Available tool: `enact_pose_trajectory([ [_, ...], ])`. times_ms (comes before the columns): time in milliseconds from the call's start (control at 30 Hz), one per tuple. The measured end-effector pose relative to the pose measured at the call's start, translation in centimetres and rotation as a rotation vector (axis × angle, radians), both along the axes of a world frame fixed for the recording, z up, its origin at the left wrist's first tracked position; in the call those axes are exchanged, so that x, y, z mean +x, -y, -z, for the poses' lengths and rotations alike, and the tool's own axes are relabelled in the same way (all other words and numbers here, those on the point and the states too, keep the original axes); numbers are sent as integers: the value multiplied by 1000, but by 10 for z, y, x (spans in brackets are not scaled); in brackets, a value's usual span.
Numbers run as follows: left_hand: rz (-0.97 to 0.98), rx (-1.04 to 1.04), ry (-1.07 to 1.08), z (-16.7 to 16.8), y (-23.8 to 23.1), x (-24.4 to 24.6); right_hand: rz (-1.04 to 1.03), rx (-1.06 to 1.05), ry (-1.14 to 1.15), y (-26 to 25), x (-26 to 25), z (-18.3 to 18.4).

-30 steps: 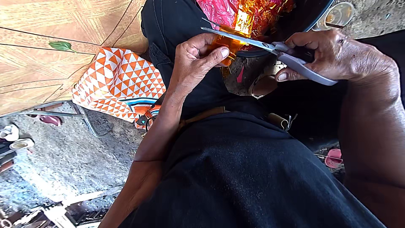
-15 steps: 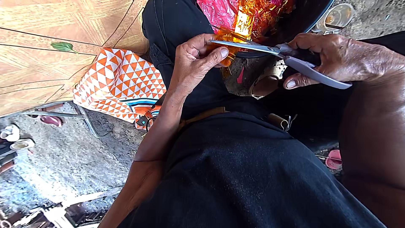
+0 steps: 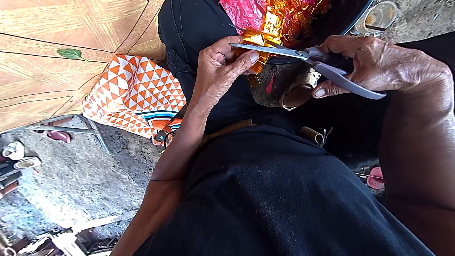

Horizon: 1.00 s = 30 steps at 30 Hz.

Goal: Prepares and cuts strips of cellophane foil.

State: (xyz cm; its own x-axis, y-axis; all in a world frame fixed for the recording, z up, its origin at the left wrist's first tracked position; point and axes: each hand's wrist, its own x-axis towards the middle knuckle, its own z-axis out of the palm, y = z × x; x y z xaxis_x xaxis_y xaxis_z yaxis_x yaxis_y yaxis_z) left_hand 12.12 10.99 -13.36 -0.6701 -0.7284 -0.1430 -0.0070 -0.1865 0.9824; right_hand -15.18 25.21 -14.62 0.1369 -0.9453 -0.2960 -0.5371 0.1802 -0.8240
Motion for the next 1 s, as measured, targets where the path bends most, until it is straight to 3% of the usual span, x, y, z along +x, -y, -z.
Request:
enact_pose_trajectory([
  [1000, 38, -1, -6, 3, 3, 3, 53, -218, -63, 1, -3, 13],
])
